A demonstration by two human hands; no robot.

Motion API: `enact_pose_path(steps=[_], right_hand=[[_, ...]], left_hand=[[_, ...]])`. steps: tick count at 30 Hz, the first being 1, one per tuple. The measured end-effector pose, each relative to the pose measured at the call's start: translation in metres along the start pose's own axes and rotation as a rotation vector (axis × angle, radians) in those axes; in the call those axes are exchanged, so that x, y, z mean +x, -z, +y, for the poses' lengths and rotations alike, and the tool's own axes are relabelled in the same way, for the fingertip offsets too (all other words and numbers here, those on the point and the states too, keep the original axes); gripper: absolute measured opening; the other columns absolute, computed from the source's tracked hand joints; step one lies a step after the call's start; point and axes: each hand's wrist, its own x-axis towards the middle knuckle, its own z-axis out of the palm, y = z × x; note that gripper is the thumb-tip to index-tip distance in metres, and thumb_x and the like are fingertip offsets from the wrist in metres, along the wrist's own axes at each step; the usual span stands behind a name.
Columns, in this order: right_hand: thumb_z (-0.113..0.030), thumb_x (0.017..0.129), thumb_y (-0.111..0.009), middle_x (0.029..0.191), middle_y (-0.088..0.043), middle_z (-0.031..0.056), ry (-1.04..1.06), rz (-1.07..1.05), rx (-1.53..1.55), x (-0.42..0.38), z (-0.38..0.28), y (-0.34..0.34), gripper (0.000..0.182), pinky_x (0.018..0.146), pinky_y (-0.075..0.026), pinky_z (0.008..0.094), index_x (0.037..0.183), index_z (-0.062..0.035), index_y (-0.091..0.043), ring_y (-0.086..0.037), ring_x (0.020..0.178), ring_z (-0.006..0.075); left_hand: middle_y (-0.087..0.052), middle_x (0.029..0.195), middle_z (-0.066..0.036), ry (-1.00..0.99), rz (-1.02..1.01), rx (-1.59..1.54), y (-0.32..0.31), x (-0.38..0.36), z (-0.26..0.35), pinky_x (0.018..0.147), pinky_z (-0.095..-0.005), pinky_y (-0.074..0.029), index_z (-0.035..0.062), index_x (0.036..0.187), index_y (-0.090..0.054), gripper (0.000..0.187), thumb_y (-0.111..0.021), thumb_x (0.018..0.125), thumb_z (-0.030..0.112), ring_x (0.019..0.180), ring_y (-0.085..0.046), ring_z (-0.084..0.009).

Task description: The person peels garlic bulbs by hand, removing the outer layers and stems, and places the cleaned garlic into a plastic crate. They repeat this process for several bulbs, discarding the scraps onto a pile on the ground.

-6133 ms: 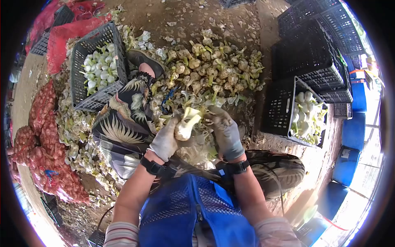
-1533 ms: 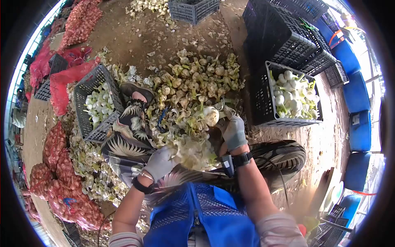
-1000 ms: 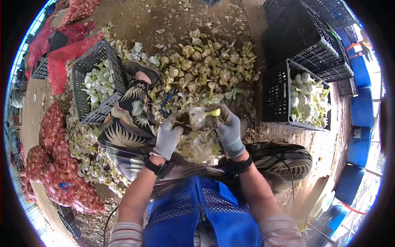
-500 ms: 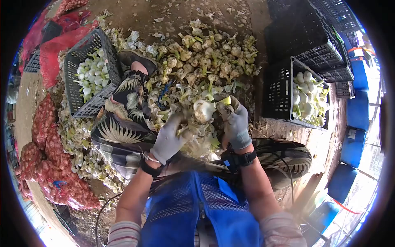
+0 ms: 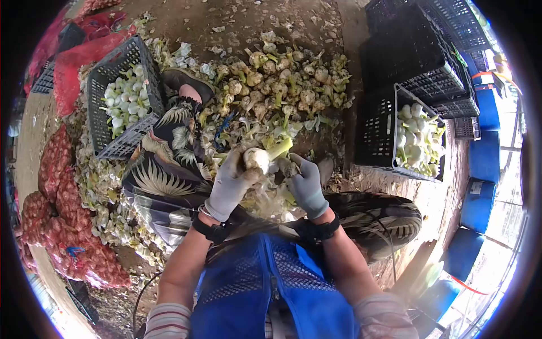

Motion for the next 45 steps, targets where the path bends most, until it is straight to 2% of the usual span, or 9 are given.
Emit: enact_pose_path(steps=[7, 12, 19, 21, 26, 33, 36, 39, 45], right_hand=[[-0.007, 0.095, -0.063, 0.101, -0.068, 0.0007, -0.051, -0.115, 0.537, 0.012, 0.004, -0.003, 0.028, 0.076, -0.052, 0.0231, 0.122, 0.0014, -0.061, -0.063, 0.086, 0.0057], [0.006, 0.089, -0.06, 0.096, -0.07, -0.0006, 0.175, -0.168, -0.007, 0.018, -0.007, 0.008, 0.021, 0.078, -0.05, 0.0231, 0.108, 0.0007, -0.068, -0.063, 0.083, 0.0092], [0.001, 0.084, -0.059, 0.123, -0.063, 0.0103, 0.081, -0.097, 0.351, 0.021, -0.034, 0.015, 0.05, 0.091, -0.049, 0.0282, 0.134, 0.0, -0.055, -0.062, 0.105, 0.0181], [-0.019, 0.092, -0.068, 0.133, -0.057, 0.0092, 0.067, -0.167, 0.559, 0.019, -0.007, 0.028, 0.055, 0.099, -0.046, 0.0303, 0.139, 0.0015, -0.049, -0.056, 0.117, 0.0175], [-0.019, 0.095, -0.066, 0.118, -0.064, 0.0065, 0.103, -0.21, 0.436, 0.009, -0.009, 0.011, 0.038, 0.096, -0.047, 0.0292, 0.125, 0.0026, -0.059, -0.06, 0.108, 0.0144], [-0.039, 0.101, -0.051, 0.097, -0.071, 0.0105, -0.211, -0.009, 0.302, 0.014, 0.017, 0.028, 0.042, 0.084, -0.052, 0.0312, 0.101, 0.0007, -0.067, -0.067, 0.089, 0.0189], [-0.046, 0.099, -0.054, 0.094, -0.072, 0.0116, -0.524, 0.272, 0.926, 0.02, 0.019, 0.035, 0.044, 0.08, -0.056, 0.038, 0.103, -0.0039, -0.066, -0.069, 0.084, 0.027], [-0.044, 0.1, -0.053, 0.094, -0.071, 0.0107, -0.42, 0.283, 0.903, 0.019, 0.026, 0.029, 0.042, 0.079, -0.056, 0.0359, 0.104, -0.0042, -0.065, -0.068, 0.083, 0.0247], [-0.031, 0.105, -0.049, 0.077, -0.066, 0.002, -0.027, 0.173, 0.375, 0.012, 0.016, 0.01, 0.035, 0.066, -0.051, 0.0286, 0.09, -0.0055, -0.067, -0.061, 0.069, 0.0093]], left_hand=[[-0.065, 0.114, -0.011, 0.187, -0.107, -0.178, 0.005, -0.001, 0.0, 0.089, -0.0309, -0.051, -0.0002, 0.13, -0.051, 0.049, -0.05, 0.1, 0.038, 0.101, -0.063, -0.0179], [-0.069, 0.101, -0.01, 0.627, -0.357, -0.675, 0.035, -0.003, 0.001, 0.075, -0.0286, -0.053, 0.0107, 0.124, -0.056, 0.044, -0.047, 0.1, 0.046, 0.08, -0.065, -0.0157], [-0.065, 0.112, -0.011, 0.065, -0.303, 0.214, -0.003, -0.014, -0.021, 0.092, -0.0366, -0.054, 0.0006, 0.134, -0.046, 0.047, -0.046, 0.103, 0.036, 0.106, -0.065, -0.0245], [-0.065, 0.113, -0.013, 0.439, -0.167, -0.699, -0.006, -0.009, -0.011, 0.091, -0.038, -0.055, -0.0002, 0.134, -0.048, 0.05, -0.043, 0.104, 0.04, 0.104, -0.065, -0.0254], [-0.064, 0.111, -0.011, 0.428, -0.007, -0.76, -0.024, 0.005, 0.001, 0.085, -0.0382, -0.057, -0.0001, 0.128, -0.053, 0.041, -0.049, 0.102, 0.032, 0.095, -0.066, -0.023], [-0.07, 0.09, -0.004, -0.009, 0.069, 0.236, 0.005, -0.036, -0.005, 0.065, -0.0256, -0.05, -0.0008, 0.101, -0.067, 0.025, -0.061, 0.098, 0.024, 0.076, -0.066, -0.0115], [-0.07, 0.092, -0.007, -0.033, -0.325, 0.553, 0.016, -0.057, 0.008, 0.073, -0.03, -0.054, 0.0036, 0.108, -0.063, 0.036, -0.061, 0.097, 0.038, 0.081, -0.068, -0.0161], [-0.068, 0.099, -0.019, -0.065, -0.334, 1.094, 0.028, -0.052, 0.009, 0.077, -0.0408, -0.054, -0.0015, 0.11, -0.061, 0.053, -0.063, 0.092, 0.048, 0.089, -0.067, -0.0372], [-0.065, 0.088, -0.017, -0.266, -0.222, 0.823, -0.012, -0.003, 0.009, 0.072, -0.0411, -0.053, 0.0006, 0.102, -0.063, 0.045, -0.067, 0.089, 0.043, 0.083, -0.065, -0.037]])
